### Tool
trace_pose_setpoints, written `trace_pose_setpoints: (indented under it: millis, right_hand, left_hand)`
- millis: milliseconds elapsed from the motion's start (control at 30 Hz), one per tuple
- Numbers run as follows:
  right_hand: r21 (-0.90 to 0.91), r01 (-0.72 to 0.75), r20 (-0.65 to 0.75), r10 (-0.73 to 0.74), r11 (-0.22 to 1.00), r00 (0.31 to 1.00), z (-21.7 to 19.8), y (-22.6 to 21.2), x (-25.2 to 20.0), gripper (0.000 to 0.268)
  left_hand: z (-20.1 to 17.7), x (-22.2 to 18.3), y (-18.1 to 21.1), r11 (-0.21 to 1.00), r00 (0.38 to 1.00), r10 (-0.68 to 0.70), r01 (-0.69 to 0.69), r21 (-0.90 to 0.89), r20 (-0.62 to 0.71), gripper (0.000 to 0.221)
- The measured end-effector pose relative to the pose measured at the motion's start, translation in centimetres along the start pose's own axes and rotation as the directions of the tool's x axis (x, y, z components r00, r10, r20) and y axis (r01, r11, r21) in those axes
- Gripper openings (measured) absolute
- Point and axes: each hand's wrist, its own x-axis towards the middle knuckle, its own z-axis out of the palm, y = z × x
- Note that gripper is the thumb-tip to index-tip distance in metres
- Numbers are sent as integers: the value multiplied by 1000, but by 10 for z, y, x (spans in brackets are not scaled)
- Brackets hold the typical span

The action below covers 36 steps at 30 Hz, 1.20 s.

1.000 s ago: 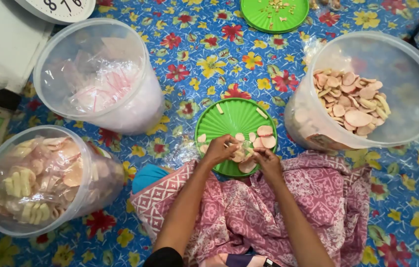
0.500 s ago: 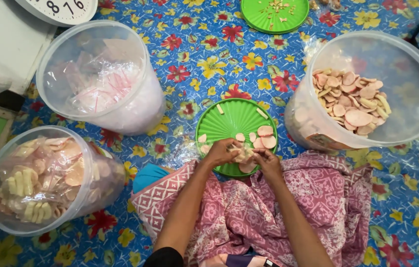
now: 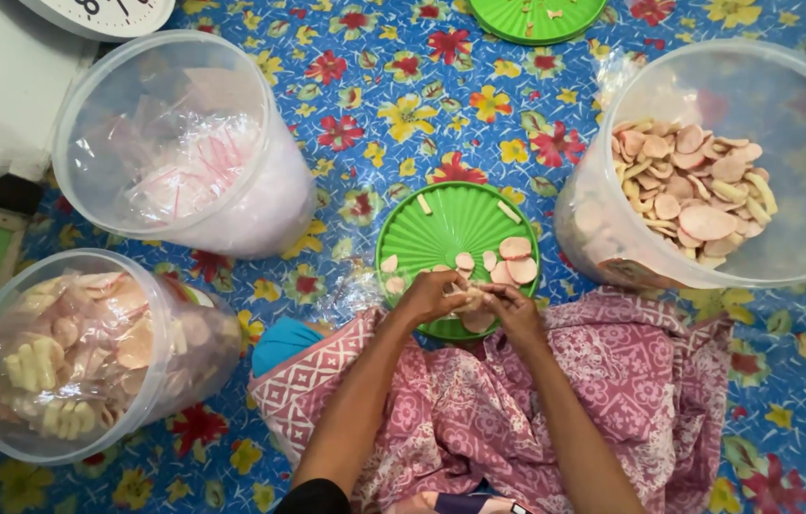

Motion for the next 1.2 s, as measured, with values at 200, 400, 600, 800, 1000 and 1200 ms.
trace_pose_setpoints:
  millis: [200, 400, 600, 800, 1000, 1200]
  right_hand:
    - [5, 24, 4, -24, 1000, 1000, 5, -9, -1, 26]
    - [28, 47, -37, -46, 998, 998, -8, 33, 21, 19]
    - [21, 70, -30, -70, 997, 997, -13, 39, 24, 15]
    - [21, 84, -14, -84, 996, 996, -1, 3, 7, 16]
    - [-25, 140, 78, -138, 990, 987, 4, -1, 3, 53]
    - [-35, 138, 36, -136, 990, 990, -8, 25, 12, 50]
  left_hand:
    - [7, 2, -5, 999, 1000, 27, -28, -36, -9, 29]
    - [-6, 3, 7, 993, 998, 39, -44, -109, -44, 36]
    - [3, 9, -15, 987, 999, 27, -31, -155, -33, 23]
    - [-3, 0, 5, 985, 997, 11, -23, -169, -73, 31]
    - [2, 3, -4, 984, 995, 29, -45, -173, -92, 16]
    - [2, -2, -2, 987, 996, 38, -50, -152, -78, 16]
